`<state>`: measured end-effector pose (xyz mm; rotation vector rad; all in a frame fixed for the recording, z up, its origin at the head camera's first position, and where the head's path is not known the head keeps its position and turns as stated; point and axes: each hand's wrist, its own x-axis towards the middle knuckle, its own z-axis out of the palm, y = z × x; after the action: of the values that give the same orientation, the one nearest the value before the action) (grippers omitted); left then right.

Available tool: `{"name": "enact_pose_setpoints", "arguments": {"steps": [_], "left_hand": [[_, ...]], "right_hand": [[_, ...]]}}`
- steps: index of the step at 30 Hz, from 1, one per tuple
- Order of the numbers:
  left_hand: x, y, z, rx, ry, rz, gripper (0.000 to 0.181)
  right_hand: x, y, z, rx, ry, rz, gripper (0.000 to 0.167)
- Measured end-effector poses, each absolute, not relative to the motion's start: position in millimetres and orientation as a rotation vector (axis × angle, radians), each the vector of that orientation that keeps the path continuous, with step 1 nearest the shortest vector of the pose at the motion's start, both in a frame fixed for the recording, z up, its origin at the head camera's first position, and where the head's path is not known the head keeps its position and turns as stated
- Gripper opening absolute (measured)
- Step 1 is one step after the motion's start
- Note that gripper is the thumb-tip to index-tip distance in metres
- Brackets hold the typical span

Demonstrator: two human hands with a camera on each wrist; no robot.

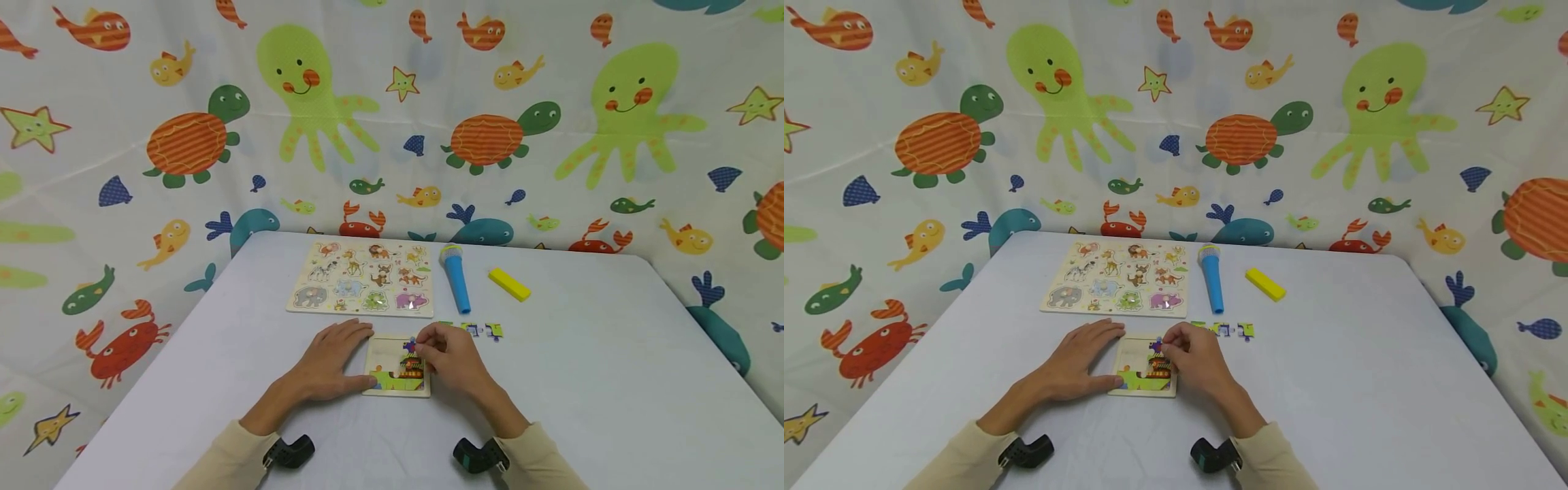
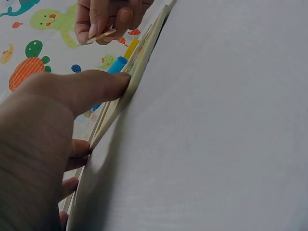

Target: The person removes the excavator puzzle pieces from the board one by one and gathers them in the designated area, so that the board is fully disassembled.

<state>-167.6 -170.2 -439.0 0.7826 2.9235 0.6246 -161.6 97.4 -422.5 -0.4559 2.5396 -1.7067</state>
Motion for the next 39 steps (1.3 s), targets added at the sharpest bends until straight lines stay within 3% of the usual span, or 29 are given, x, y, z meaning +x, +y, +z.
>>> {"name": "enact_pose_setpoints", "arguments": {"steps": [21,39], "left_hand": [[-168,-170,-440,0.788,2.928,0.604,0.087],[-167,-170,-441,0.787,2.931,0.620,0.087]], "right_hand": [[-168,174,-413,-0.159,2.650,-1.728,0.007],[-178,190,-429,-0.069,2.707,-1.539,0.006]]}}
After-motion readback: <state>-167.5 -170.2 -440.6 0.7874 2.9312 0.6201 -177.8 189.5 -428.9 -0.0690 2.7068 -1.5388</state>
